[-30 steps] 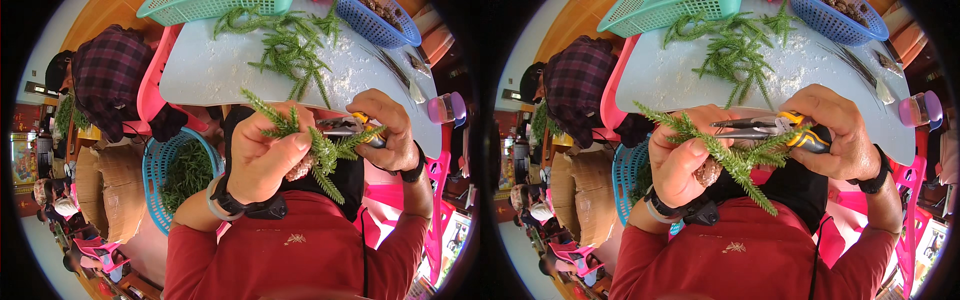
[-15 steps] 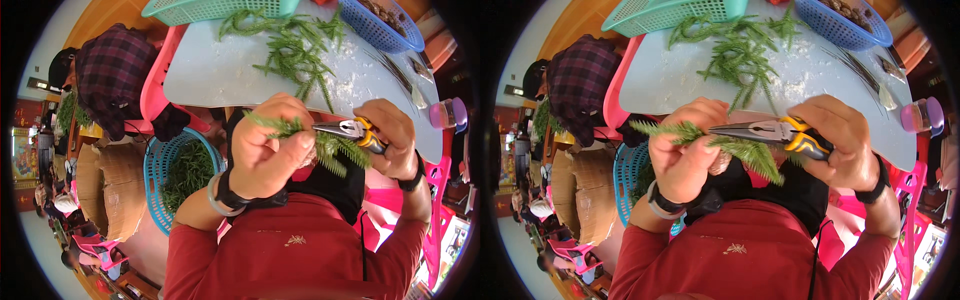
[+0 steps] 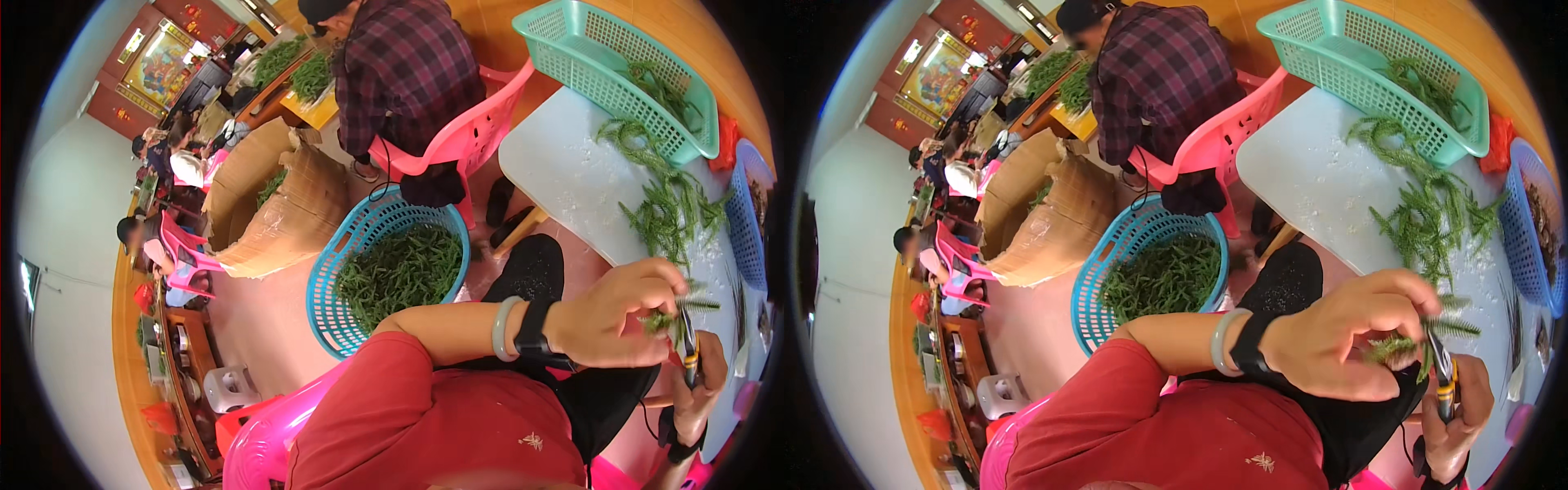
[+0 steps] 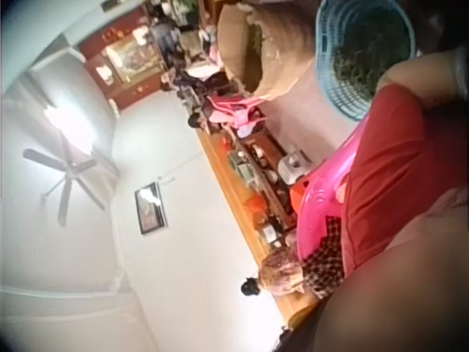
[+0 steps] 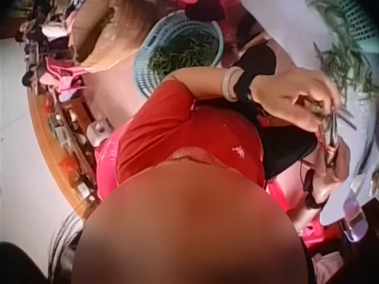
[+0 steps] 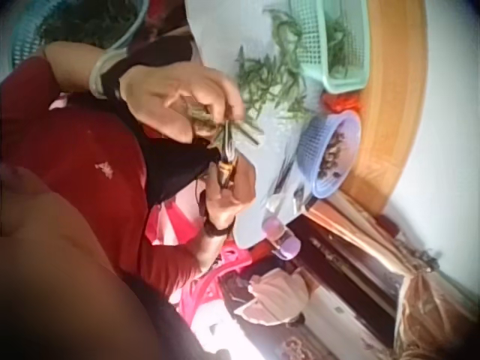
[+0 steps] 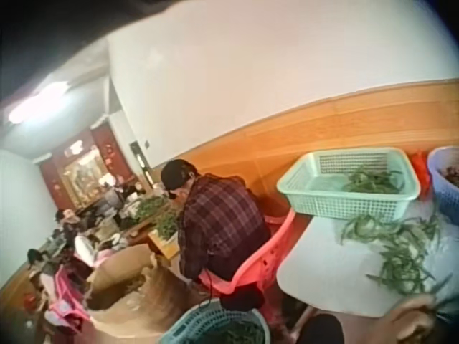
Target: Assembling decorative foliage by attaching small pinecones to green sprigs using pliers.
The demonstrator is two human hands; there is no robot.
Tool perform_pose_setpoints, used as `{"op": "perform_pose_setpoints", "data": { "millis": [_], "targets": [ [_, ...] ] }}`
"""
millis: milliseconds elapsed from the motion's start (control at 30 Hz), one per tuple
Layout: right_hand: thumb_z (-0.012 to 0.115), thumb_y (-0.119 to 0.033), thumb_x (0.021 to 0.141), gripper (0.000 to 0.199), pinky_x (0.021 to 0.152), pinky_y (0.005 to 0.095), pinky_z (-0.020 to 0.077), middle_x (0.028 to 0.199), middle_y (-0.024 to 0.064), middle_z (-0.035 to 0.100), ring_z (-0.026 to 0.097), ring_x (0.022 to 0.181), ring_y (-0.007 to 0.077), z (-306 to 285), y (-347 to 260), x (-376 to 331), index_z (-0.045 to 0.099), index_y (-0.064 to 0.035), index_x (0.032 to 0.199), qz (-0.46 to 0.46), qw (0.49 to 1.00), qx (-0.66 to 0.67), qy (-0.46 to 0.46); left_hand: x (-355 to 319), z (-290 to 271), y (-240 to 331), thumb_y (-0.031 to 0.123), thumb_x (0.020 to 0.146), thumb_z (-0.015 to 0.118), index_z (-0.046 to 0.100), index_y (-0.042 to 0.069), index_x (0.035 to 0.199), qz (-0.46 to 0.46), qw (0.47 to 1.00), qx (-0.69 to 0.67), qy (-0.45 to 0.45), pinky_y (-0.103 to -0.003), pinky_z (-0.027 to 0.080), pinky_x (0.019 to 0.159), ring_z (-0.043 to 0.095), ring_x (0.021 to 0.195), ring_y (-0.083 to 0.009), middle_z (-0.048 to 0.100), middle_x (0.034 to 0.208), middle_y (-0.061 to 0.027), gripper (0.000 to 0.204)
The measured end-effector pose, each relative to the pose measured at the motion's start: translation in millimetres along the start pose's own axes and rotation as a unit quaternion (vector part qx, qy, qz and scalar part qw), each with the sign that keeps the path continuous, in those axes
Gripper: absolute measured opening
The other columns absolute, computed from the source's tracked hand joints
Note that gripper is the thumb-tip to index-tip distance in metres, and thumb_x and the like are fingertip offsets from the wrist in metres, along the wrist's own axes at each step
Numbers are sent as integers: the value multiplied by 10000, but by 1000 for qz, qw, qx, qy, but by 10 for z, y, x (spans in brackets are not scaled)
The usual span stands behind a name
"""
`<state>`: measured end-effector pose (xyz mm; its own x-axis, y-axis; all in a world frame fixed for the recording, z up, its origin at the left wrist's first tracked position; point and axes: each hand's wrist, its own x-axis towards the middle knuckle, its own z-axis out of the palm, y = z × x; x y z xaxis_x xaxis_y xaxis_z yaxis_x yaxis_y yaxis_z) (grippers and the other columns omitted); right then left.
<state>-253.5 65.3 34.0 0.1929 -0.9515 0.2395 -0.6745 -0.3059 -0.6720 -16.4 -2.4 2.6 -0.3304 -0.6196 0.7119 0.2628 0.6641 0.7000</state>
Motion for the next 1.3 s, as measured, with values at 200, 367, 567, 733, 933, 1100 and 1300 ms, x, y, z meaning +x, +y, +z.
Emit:
{"op": "perform_pose_setpoints", "data": {
  "millis": [200,367,567,733,933,1100,1300],
  "targets": [
    [542,-51,629,329,639,291,377,819,108,494,463,717,210,-82,-104,8,557,29,948,-18,998,17,-56,171,-329,-254,272,926,491,609,-53,1008,-119,909,-316,-245,-376,379,937,512,1081,-281,534,1195,-176,355],
    [618,-91,636,385,664,334,399,856,153,522,492,737,281,-49,-47,45,562,30,996,-119,990,-27,-67,181,-211,-262,220,625,871,610,-31,1073,-291,816,-415,-276,-241,424,783,519,885,-83,597,1006,-35,576],
    [636,-50,627,413,673,370,422,870,178,545,514,747,328,-42,-30,-39,548,32,1023,-135,988,-72,-9,206,-150,-263,204,653,824,636,11,795,-124,938,-205,-249,-292,407,608,535,661,-192,561,708,-69,305],
    [640,-15,602,395,698,336,445,854,166,575,548,740,302,173,-123,-49,587,41,990,32,999,20,33,89,-37,-132,179,472,752,541,79,640,203,909,362,42,-410,389,612,495,631,-241,461,644,-27,287],
    [683,-42,599,410,644,297,449,821,123,598,578,718,247,266,-89,56,614,14,999,-51,998,38,15,-7,-185,-20,199,549,752,536,58,724,86,967,242,7,-419,396,708,495,783,-283,497,839,-99,312],
    [695,-59,618,398,644,283,452,854,114,618,584,721,225,186,-38,14,626,11,1005,-79,994,72,-26,39,-398,-188,224,770,658,556,2,881,-173,934,-280,-142,-449,349,1001,457,1185,-333,442,1260,-256,269],
    [700,-66,618,406,631,271,449,851,101,613,581,718,204,192,-54,-9,626,6,1011,-66,995,73,-19,102,-237,-62,160,802,661,505,-63,1184,-282,875,-355,-172,-333,422,918,550,1074,-233,544,1183,-178,470]
  ]
}}
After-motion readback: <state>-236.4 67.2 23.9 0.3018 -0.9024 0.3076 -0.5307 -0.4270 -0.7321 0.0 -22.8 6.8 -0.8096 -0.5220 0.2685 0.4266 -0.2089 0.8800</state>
